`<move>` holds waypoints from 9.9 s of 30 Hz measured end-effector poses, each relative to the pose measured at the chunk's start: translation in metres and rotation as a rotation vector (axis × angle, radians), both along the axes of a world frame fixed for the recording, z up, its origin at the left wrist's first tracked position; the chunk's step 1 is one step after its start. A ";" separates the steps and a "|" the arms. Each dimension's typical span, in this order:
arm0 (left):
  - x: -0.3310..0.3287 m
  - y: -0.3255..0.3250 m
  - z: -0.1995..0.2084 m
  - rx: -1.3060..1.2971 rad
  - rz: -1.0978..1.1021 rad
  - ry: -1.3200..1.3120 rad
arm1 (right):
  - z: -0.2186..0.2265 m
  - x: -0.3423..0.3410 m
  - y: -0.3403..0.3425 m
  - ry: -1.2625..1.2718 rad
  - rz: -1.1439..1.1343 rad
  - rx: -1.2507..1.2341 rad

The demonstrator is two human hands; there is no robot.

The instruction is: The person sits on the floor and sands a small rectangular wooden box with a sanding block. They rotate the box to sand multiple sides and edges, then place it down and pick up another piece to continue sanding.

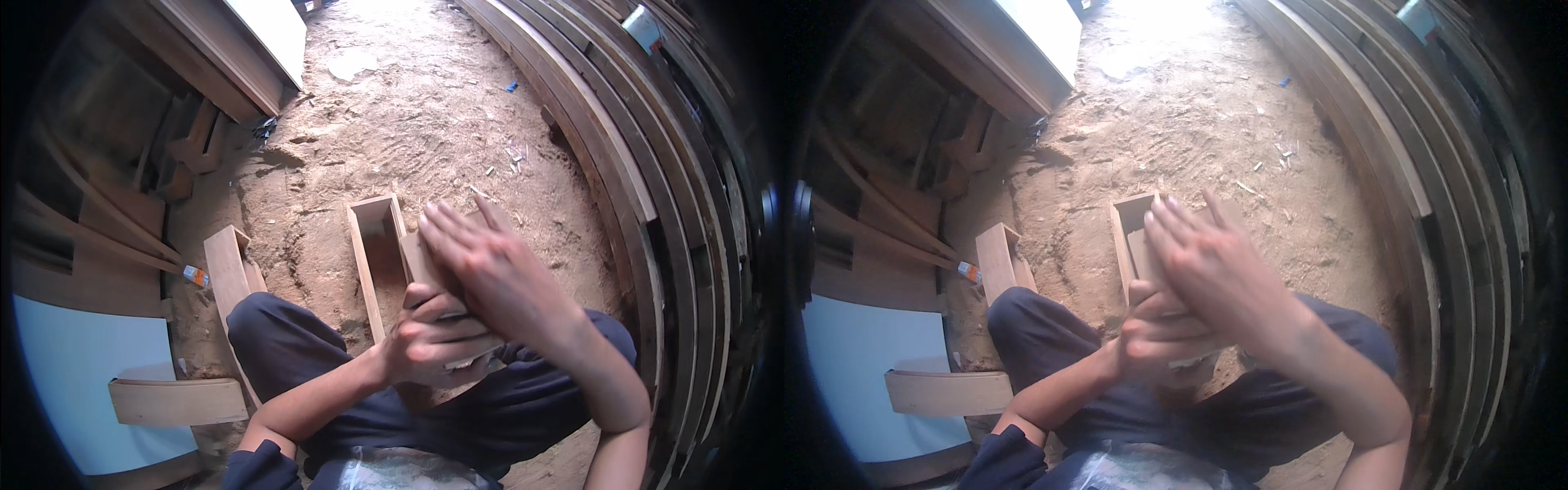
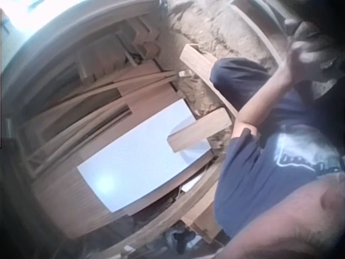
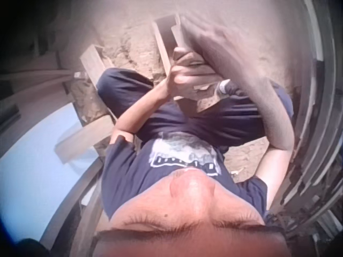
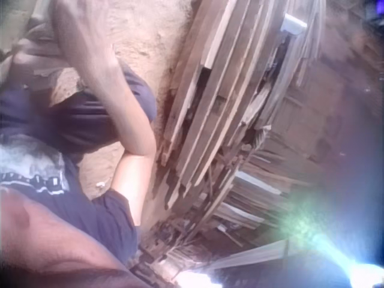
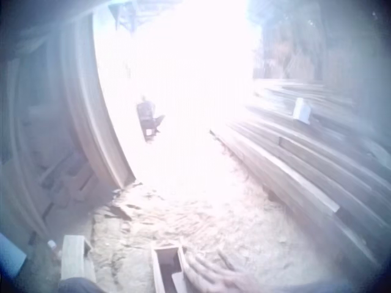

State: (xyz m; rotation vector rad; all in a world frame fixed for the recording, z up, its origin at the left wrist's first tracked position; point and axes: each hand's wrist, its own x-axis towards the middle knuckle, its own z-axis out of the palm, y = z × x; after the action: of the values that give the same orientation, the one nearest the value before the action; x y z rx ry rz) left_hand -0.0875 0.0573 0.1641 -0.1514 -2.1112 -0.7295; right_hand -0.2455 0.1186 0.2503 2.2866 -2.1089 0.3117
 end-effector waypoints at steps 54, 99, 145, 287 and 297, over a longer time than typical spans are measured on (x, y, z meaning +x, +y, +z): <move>-0.021 -0.001 0.027 0.201 -0.513 -0.418 | 0.036 0.001 -0.004 -0.213 -0.096 0.253; -0.025 0.002 0.047 -0.052 -0.387 -0.456 | 0.031 -0.020 -0.001 -0.134 0.013 0.134; -0.011 -0.009 0.049 -0.040 -0.457 -0.409 | 0.024 -0.009 -0.025 -0.166 0.064 0.167; -0.009 -0.001 0.048 -0.029 -0.450 -0.452 | 0.026 -0.001 0.037 -0.006 -0.074 0.139; -0.011 0.002 0.055 -0.071 -0.390 -0.475 | 0.017 -0.006 0.016 0.001 -0.030 0.084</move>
State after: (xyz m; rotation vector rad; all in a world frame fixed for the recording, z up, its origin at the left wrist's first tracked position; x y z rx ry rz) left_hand -0.0984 0.0588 0.2190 -0.4794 -2.5977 -0.9941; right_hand -0.2519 0.1350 0.2673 2.2964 -2.1943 0.2260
